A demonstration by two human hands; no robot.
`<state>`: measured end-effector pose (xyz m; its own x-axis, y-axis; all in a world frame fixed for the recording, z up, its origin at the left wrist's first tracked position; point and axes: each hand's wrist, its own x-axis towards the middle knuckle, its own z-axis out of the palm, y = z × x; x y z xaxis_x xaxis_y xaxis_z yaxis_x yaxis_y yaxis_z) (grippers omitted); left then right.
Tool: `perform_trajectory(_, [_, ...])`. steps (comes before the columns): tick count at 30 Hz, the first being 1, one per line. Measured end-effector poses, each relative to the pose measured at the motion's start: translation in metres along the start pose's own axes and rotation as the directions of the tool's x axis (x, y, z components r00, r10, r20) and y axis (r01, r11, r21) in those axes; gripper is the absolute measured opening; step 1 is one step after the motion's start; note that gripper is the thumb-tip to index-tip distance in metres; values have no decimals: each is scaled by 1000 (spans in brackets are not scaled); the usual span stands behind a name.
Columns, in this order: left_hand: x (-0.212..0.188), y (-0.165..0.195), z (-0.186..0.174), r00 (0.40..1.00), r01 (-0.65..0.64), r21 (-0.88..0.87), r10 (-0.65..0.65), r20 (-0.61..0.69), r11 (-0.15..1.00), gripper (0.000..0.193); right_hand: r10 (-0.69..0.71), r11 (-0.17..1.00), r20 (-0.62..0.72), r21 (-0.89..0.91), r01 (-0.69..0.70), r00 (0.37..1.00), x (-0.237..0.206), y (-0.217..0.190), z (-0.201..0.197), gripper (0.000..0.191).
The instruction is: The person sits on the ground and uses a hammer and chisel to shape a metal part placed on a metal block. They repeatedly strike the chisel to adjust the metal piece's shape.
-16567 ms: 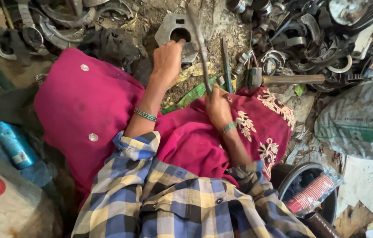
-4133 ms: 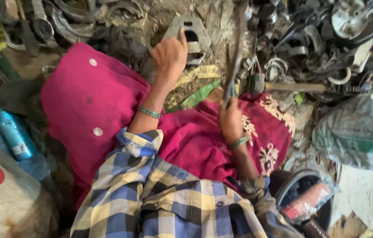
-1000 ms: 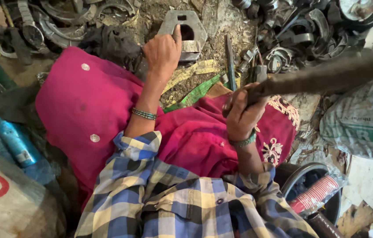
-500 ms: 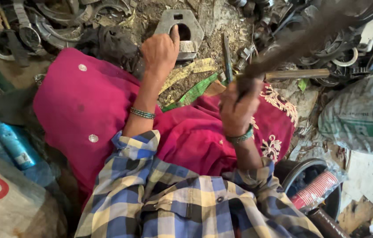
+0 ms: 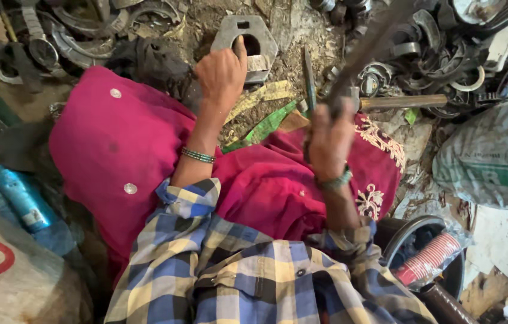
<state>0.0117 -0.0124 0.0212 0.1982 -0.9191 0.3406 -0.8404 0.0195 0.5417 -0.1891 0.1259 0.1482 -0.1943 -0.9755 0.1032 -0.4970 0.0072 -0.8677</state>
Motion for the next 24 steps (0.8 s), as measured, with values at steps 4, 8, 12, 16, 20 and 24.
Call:
perform_trajectory(4, [0,1,0,999,21,-47,-20,35,999,70,-219,932,-137,263,249,966,-4,1,2,17])
perform_trajectory(8, [4,-1,3,987,55,-69,-44,155,996,72,-12,833,246,-534,146,969,-5,48,46,19])
perform_trajectory(12, [4,-2,6,997,14,103,-7,-73,995,73,-166,827,252,-491,273,954,-11,53,56,24])
perform_trajectory(16, [-2,-6,7,990,-14,19,11,141,1000,75,50,954,-27,-295,-56,998,-13,7,21,18])
perform_trajectory(20, [-3,-2,8,990,13,-65,-4,142,998,73,-166,938,-210,268,220,964,-4,-4,8,13])
perform_trajectory(24, [-3,4,2,993,-69,-3,68,-99,998,71,-11,884,134,-461,72,991,0,41,42,19])
